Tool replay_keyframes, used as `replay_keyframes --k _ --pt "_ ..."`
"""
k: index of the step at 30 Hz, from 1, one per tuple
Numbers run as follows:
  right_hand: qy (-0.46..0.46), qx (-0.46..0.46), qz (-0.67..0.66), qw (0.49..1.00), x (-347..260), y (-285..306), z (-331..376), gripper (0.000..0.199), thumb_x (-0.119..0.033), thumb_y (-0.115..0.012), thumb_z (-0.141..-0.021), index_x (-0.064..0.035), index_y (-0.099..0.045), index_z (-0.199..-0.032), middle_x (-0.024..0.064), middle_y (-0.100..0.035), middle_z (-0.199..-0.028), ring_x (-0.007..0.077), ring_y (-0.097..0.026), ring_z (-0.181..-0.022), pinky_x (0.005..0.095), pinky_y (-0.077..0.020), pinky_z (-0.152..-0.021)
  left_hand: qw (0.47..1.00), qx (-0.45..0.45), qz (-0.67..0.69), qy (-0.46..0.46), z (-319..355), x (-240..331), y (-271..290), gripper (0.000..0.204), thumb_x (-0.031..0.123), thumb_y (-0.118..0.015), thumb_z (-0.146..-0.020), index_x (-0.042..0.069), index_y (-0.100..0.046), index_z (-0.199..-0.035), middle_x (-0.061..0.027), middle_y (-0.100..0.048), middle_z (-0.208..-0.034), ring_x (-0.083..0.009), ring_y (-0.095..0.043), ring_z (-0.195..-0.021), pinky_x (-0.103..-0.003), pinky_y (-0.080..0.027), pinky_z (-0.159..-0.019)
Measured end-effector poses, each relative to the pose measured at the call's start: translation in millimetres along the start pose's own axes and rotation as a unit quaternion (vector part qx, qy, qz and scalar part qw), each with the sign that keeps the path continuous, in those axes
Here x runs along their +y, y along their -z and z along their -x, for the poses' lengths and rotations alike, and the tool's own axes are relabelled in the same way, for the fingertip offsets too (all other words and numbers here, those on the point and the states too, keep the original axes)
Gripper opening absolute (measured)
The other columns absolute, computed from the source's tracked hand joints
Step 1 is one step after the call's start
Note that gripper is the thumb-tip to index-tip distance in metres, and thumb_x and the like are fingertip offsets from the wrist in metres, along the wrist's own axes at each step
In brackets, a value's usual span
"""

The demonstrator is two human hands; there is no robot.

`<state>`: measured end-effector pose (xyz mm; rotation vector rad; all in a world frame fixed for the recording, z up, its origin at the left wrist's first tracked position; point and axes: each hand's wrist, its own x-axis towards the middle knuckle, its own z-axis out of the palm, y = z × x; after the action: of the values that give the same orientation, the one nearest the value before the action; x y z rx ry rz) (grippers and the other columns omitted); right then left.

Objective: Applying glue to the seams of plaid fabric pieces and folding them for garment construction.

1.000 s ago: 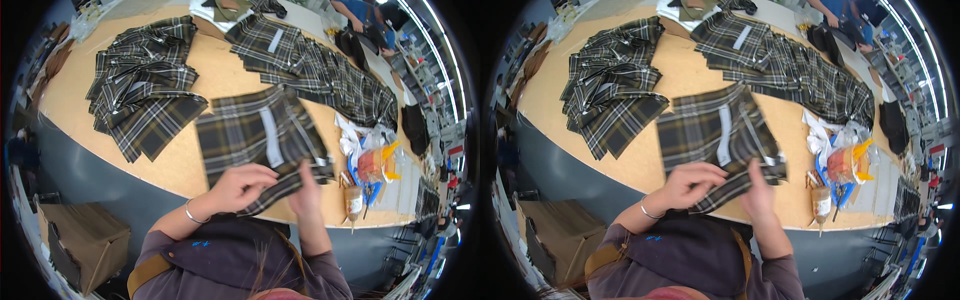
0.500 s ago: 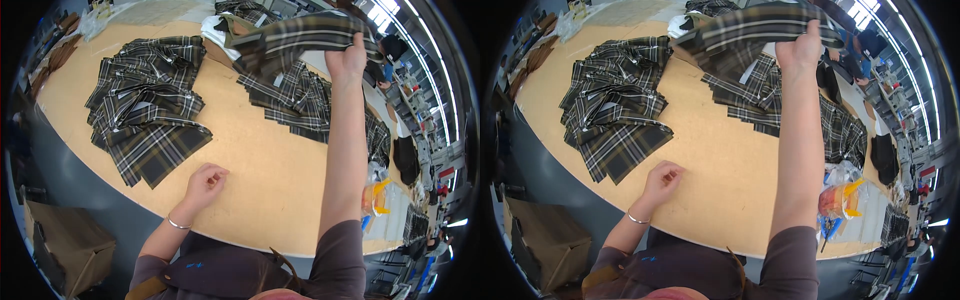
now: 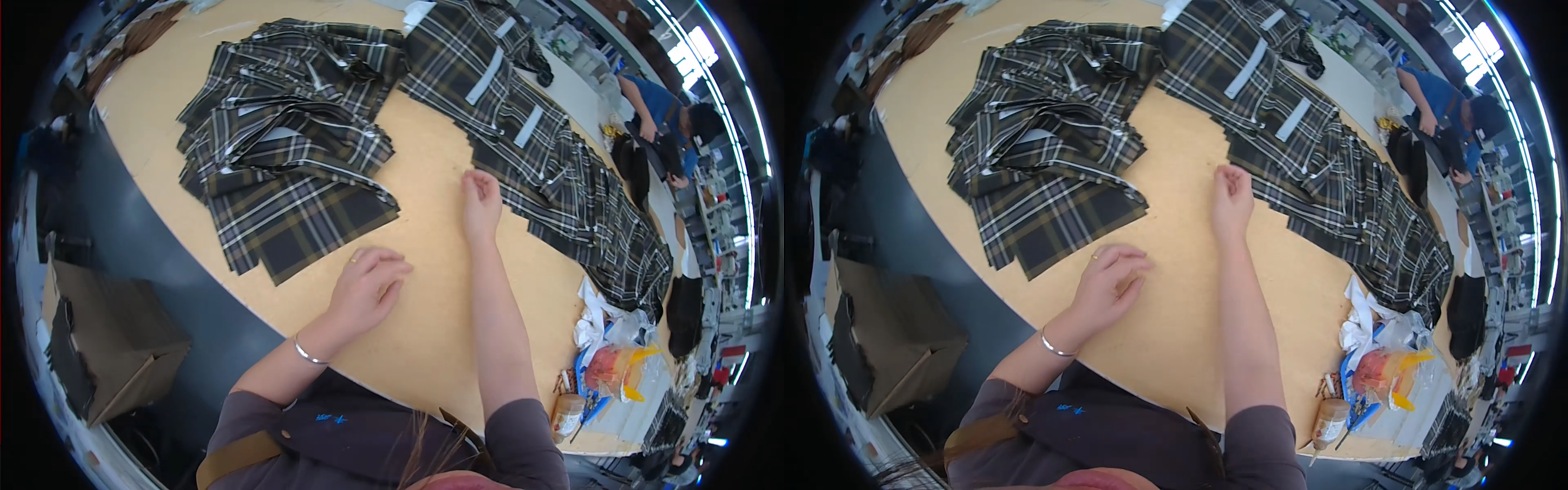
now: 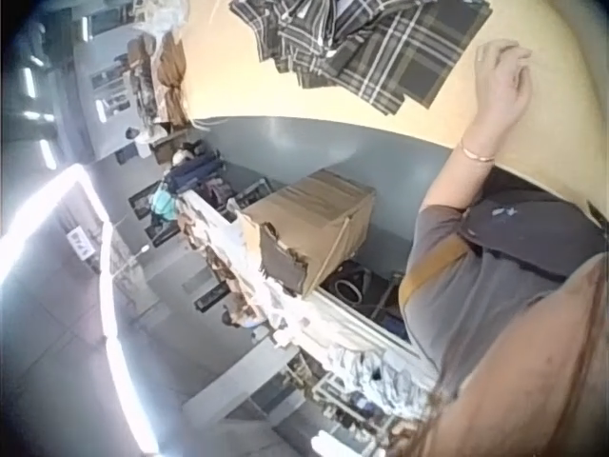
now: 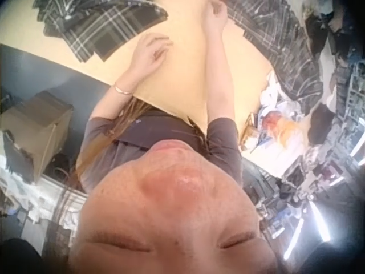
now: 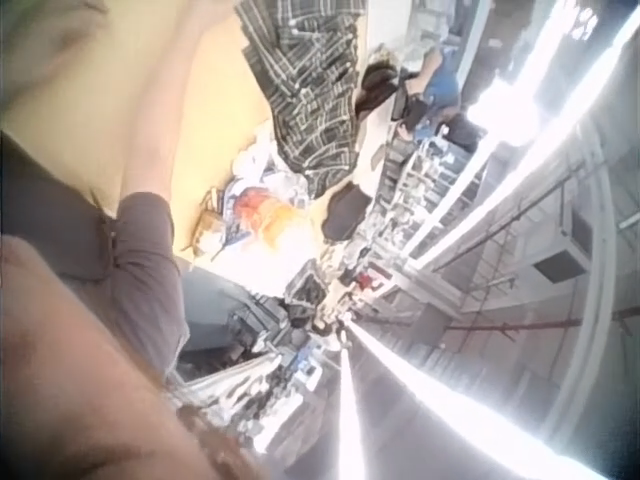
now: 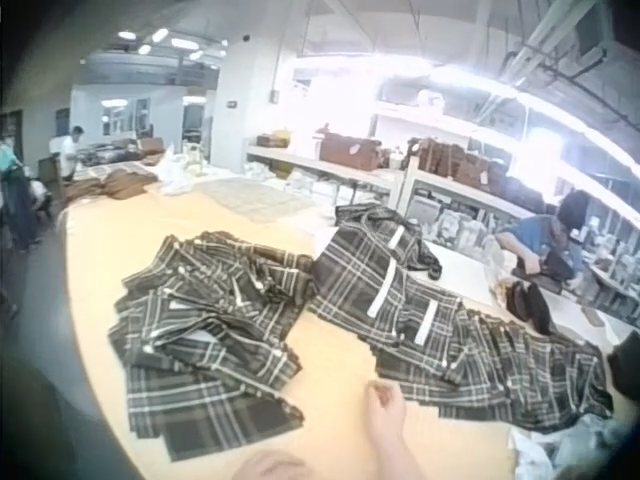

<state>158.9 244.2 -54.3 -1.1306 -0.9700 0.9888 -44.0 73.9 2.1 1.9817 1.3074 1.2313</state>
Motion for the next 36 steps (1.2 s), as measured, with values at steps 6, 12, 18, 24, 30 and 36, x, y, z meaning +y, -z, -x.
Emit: replay_keyframes --k 6,12,18,24,30,36 --pt "-0.014 -0.108 0.129 0.986 -21.4 45.3 112.3 0.011 -0.001 -0.061 -0.087 -0.0006 -0.061 -0.098 0.0039 -0.063 -0.093 0.0085 -0.06 -0.082 0.0205 -0.0481 -0.075 0.923 0.131 -0.35 0.091 -3.7 -30.8 35.7 0.022 0.011 -0.069 -0.075 0.01 -0.066 -0.096 -0.0084 -0.06 -0.105 -0.0271 -0.057 -0.1 -0.036 -0.047 -0.079" --pt "-0.115 -0.175 0.077 0.975 -49.6 43.9 183.3 0.015 -0.002 -0.062 -0.088 0.0 -0.059 -0.102 0.0031 -0.062 -0.092 0.0074 -0.06 -0.08 0.0208 -0.0491 -0.073 0.959 0.025 -0.24 0.146 -3.2 -44.5 63.8 0.014 0.015 -0.07 -0.076 0.007 -0.066 -0.086 -0.0073 -0.062 -0.08 -0.023 -0.06 -0.068 -0.033 -0.048 -0.061" --pt "-0.191 -0.341 -0.044 0.92 -63.9 -5.8 207.3 0.037 -0.005 -0.063 -0.088 0.0018 -0.049 -0.122 0.0092 -0.058 -0.115 0.0149 -0.058 -0.101 0.0287 -0.049 -0.084 0.973 -0.156 0.099 0.14 -0.4 26.7 31.5 0.014 0.015 -0.065 -0.085 0.001 -0.066 -0.088 -0.005 -0.065 -0.076 -0.0099 -0.059 -0.068 -0.027 -0.047 -0.062" --pt "-0.299 -0.137 -0.154 0.932 -58.5 9.2 206.7 0.036 -0.012 -0.056 -0.094 -0.0007 -0.047 -0.127 0.0089 -0.057 -0.121 0.0198 -0.058 -0.105 0.0339 -0.0478 -0.089 0.981 0.063 -0.179 -0.027 -24.4 -1.3 75.3 0.023 0.015 -0.064 -0.083 0.009 -0.065 -0.105 -0.0112 -0.062 -0.109 -0.0309 -0.058 -0.1 -0.038 -0.046 -0.087" --pt "-0.369 -0.213 0.229 0.875 -106.7 120.9 206.6 0.029 -0.013 -0.058 -0.092 -0.001 -0.054 -0.117 0.0081 -0.063 -0.104 0.0163 -0.058 -0.097 0.0304 -0.0488 -0.082 0.885 0.029 -0.416 0.21 -22.5 -107.2 114.6 0.037 0.044 -0.054 -0.088 0.024 -0.061 -0.117 -0.0025 -0.051 -0.132 -0.0223 -0.043 -0.126 -0.051 -0.032 -0.099" --pt "-0.051 -0.013 0.431 0.901 -112.3 211.4 193.1 0.039 -0.013 -0.063 -0.087 0.0021 -0.048 -0.119 0.0159 -0.061 -0.102 0.0219 -0.059 -0.098 0.0317 -0.0452 -0.088 0.916 0.029 -0.394 0.07 -30.0 -71.3 84.4 0.045 0.032 -0.07 -0.078 0.015 -0.057 -0.117 -0.009 -0.047 -0.132 -0.0287 -0.041 -0.126 -0.05 -0.034 -0.098"
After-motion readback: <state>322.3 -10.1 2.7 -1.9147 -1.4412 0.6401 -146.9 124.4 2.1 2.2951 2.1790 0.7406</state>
